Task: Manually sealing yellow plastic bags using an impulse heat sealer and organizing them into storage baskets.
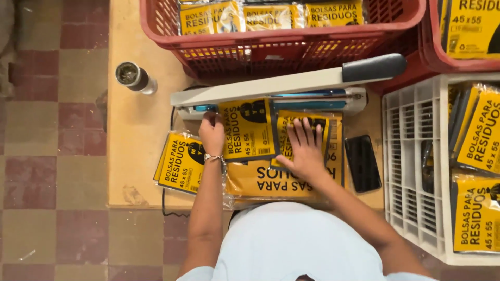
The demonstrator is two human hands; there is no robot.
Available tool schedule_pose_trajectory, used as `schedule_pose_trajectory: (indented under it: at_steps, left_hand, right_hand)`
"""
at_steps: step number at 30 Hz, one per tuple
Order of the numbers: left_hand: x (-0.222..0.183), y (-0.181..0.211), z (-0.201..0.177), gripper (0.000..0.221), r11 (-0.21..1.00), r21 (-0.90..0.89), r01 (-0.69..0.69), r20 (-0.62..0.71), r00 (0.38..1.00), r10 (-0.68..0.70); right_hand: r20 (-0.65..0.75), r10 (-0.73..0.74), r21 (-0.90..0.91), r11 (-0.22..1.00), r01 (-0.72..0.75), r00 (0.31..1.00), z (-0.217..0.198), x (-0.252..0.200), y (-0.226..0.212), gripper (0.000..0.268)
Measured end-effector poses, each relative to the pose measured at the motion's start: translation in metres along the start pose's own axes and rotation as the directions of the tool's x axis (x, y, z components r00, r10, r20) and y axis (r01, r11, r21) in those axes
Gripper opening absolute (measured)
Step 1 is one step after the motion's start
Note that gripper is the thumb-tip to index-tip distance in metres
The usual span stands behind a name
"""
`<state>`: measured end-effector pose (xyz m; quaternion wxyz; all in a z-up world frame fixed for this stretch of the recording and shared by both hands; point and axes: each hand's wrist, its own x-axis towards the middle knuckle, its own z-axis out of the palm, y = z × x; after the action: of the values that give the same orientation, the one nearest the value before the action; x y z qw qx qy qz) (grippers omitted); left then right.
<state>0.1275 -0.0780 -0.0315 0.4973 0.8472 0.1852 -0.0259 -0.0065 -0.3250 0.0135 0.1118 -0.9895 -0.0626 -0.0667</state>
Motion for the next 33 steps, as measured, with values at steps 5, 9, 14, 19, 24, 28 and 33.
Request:
schedule_pose_trajectory:
  at_steps: [5, 9, 14, 19, 24, 28, 33]
  left_hand:
    - [-0.001, 0.009, -0.010, 0.016, 0.999, 0.025, -0.026, 0.019, 0.999, 0.026]
    - [0.005, 0.010, -0.019, 0.016, 0.999, 0.030, -0.037, 0.025, 0.999, 0.036]
    - [0.005, 0.013, -0.015, 0.016, 0.999, 0.024, -0.032, 0.016, 0.999, 0.031]
    - [0.007, 0.012, -0.014, 0.016, 1.000, -0.007, -0.024, -0.011, 1.000, 0.024]
    - [0.008, 0.006, -0.010, 0.017, 1.000, -0.017, -0.003, -0.031, 1.000, 0.003]
    - [0.010, 0.006, -0.010, 0.017, 1.000, -0.017, -0.005, -0.046, 0.999, 0.004]
    - [0.009, 0.003, -0.009, 0.019, 1.000, 0.012, 0.021, -0.028, 0.999, -0.020]
  right_hand:
    - [-0.041, -0.095, 0.031, 0.995, 0.097, 0.995, 0.008, 0.015, 0.030, 0.093]
    - [-0.078, -0.144, 0.030, 0.989, 0.147, 0.987, 0.016, 0.021, 0.042, 0.091]
    - [-0.070, -0.161, 0.041, 0.986, 0.164, 0.984, 0.017, 0.026, 0.044, 0.092]
    - [-0.059, -0.163, 0.051, 0.985, 0.166, 0.985, 0.017, 0.029, 0.043, 0.092]
    - [-0.027, -0.162, 0.046, 0.986, 0.163, 0.986, 0.014, 0.034, 0.037, 0.091]
    - [-0.027, -0.173, 0.067, 0.982, 0.175, 0.985, 0.012, 0.041, 0.033, 0.090]
    - [-0.024, -0.196, 0.029, 0.980, 0.197, 0.980, 0.010, 0.047, 0.027, 0.093]
